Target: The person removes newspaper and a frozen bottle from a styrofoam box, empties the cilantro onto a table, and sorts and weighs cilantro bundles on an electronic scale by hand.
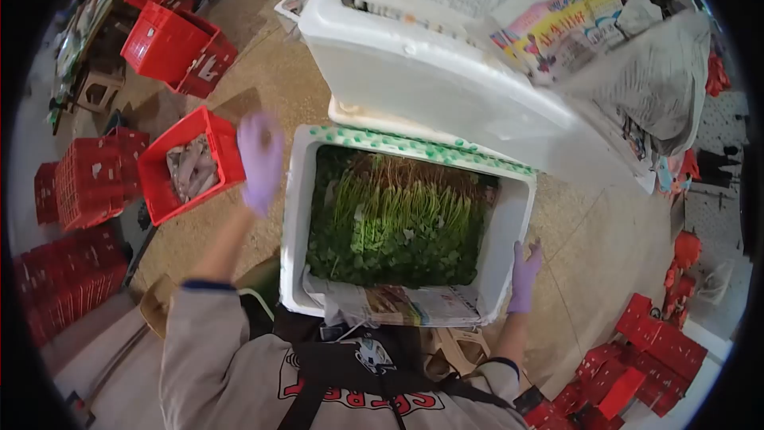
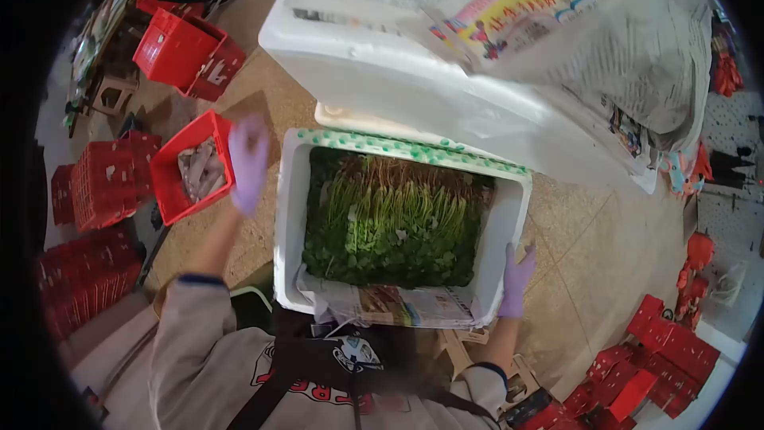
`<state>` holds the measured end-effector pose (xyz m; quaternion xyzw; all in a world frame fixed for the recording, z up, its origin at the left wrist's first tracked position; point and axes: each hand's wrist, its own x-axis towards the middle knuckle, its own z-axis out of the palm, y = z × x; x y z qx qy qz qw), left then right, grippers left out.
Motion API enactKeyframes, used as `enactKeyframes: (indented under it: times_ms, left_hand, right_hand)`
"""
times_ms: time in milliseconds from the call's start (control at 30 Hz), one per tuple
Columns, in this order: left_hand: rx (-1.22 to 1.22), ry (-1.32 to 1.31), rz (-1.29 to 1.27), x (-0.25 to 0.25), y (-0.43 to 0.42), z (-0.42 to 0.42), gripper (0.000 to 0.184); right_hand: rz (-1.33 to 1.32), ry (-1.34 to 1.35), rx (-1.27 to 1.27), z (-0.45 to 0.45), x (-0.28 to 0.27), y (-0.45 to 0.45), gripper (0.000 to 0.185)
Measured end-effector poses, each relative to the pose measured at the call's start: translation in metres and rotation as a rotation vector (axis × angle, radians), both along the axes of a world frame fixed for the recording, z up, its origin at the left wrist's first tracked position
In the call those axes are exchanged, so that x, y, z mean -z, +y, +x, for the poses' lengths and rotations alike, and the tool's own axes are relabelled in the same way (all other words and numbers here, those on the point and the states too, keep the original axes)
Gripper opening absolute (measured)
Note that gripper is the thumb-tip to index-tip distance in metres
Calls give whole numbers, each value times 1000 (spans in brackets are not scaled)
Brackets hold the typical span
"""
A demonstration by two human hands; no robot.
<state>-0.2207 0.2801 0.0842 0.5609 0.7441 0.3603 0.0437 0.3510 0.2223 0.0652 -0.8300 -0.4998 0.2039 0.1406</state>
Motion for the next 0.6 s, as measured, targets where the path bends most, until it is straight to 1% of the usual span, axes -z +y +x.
enactKeyframes:
  times_ms: [33,67,100,133,167,200,233,267,300,333,367,400,433,467,500,567,600]
  left_hand:
    - [122,182,111,-6,-56,40,27]
    - [88,97,-122,7,-119,82,25]
    - [447,-75,-90,-1,-153,118,29]
    - [529,-165,-214,-3,-183,162,30]
    - [610,-299,-306,-1,-207,204,32]
    - [647,-326,-376,1,-218,246,33]
    - [690,-352,-438,3,-219,287,34]
    - [679,-433,-523,9,-215,326,41]
    - [668,-516,-598,14,-207,364,49]
    - [668,-527,-705,15,-195,397,60]
    - [667,-532,-813,16,-183,424,73]
    - [655,-530,-808,25,-176,451,73]
    - [590,-526,-810,37,-177,479,82]
    - [518,-523,-811,46,-182,498,92]
    - [484,-524,-808,51,-189,508,92]
    - [395,-715,-706,67,-196,526,101]
    - [365,-774,-689,68,-204,522,95]
  right_hand:
    - [-5,7,-16,26,27,4,57]
    - [-35,534,101,52,59,14,58]
    - [-79,1055,219,74,76,25,61]
    - [-90,1247,302,64,71,34,65]
    - [-195,1328,279,68,80,39,63]
    - [-295,1410,258,75,93,35,61]
    - [-308,1408,253,84,116,21,61]
    - [-410,1411,428,92,144,6,57]
    - [-505,1403,597,96,155,-1,54]
    - [-506,1397,583,93,149,-5,54]
    - [-478,1321,631,84,144,-10,53]
    - [-456,1247,679,74,136,-14,51]
    - [-473,1246,667,75,131,-21,51]
    - [-505,1342,614,78,127,-31,50]
    - [-540,1441,551,78,122,-35,49]
    - [-547,1268,499,51,85,-40,50]
    - [-443,1365,367,64,122,-54,50]
